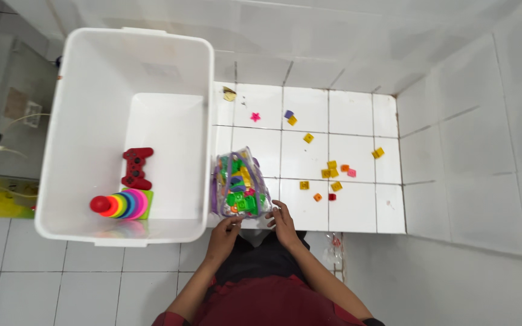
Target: The person picks up small, colorful plastic building blocks from a tiled floor and connects them together by hand. They form a small multi-colored structure and place it into a clear plastic bag. The person continues to pick up remaining blocks from the floor and connect them into the structure.
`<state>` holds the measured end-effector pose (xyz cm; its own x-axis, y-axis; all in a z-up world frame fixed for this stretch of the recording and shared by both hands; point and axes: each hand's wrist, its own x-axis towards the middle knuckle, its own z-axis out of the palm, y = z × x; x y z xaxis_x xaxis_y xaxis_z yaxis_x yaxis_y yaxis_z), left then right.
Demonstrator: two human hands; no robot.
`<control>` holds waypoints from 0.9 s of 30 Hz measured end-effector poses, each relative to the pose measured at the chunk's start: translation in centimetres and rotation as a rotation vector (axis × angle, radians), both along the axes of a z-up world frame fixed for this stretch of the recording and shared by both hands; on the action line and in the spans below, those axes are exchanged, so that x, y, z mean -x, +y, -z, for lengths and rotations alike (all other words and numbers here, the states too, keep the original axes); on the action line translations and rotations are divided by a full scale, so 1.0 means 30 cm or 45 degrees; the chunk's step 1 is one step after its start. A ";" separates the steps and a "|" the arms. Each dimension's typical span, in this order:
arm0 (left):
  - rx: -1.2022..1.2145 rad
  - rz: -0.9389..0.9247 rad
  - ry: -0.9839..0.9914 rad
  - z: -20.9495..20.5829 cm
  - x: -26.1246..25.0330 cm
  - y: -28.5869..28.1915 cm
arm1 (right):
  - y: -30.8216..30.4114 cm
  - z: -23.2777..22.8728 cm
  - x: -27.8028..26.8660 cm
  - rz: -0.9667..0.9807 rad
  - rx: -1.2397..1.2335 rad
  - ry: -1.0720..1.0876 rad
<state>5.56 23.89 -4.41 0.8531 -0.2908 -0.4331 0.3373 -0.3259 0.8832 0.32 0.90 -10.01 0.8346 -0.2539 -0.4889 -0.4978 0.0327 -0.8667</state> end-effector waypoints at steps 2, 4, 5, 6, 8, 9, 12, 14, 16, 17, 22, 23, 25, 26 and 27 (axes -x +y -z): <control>0.021 0.021 -0.005 -0.002 0.010 -0.024 | -0.029 -0.009 0.015 0.026 0.006 -0.017; 0.027 0.030 -0.021 0.005 0.006 -0.056 | -0.062 -0.020 0.036 0.061 -0.003 -0.014; 0.008 0.055 -0.042 0.008 0.001 -0.074 | -0.082 -0.025 0.043 0.084 -0.016 -0.003; -0.011 0.081 -0.059 0.011 0.003 -0.093 | -0.104 -0.028 0.058 0.110 -0.028 0.013; -0.012 0.111 -0.071 0.016 0.007 -0.143 | -0.145 -0.029 0.087 0.136 -0.008 -0.006; 0.007 0.115 -0.066 0.016 0.013 -0.169 | -0.174 -0.028 0.092 0.147 0.003 -0.020; -0.012 0.132 -0.111 0.010 0.028 -0.245 | -0.269 -0.028 0.125 0.193 -0.018 0.037; -0.019 0.131 -0.117 0.001 0.029 -0.307 | -0.333 -0.029 0.151 0.196 -0.004 0.024; -0.004 0.117 -0.064 -0.015 0.040 -0.364 | -0.404 -0.034 0.160 0.203 0.005 0.018; -0.007 0.123 -0.065 -0.023 0.046 -0.390 | -0.440 -0.039 0.165 0.212 0.007 0.021; 0.041 0.107 -0.043 -0.056 0.076 -0.498 | -0.572 -0.104 0.173 0.196 0.102 0.015; 0.001 0.122 -0.074 -0.060 0.078 -0.518 | -0.594 -0.120 0.174 0.194 0.120 0.030; -0.087 0.150 -0.132 -0.064 0.087 -0.548 | -0.634 -0.133 0.177 0.183 0.123 0.033; -0.100 0.149 -0.124 -0.066 0.093 -0.562 | -0.652 -0.137 0.183 0.174 0.111 0.023; -0.114 0.148 -0.115 -0.066 0.098 -0.578 | -0.668 -0.136 0.189 0.165 0.099 0.013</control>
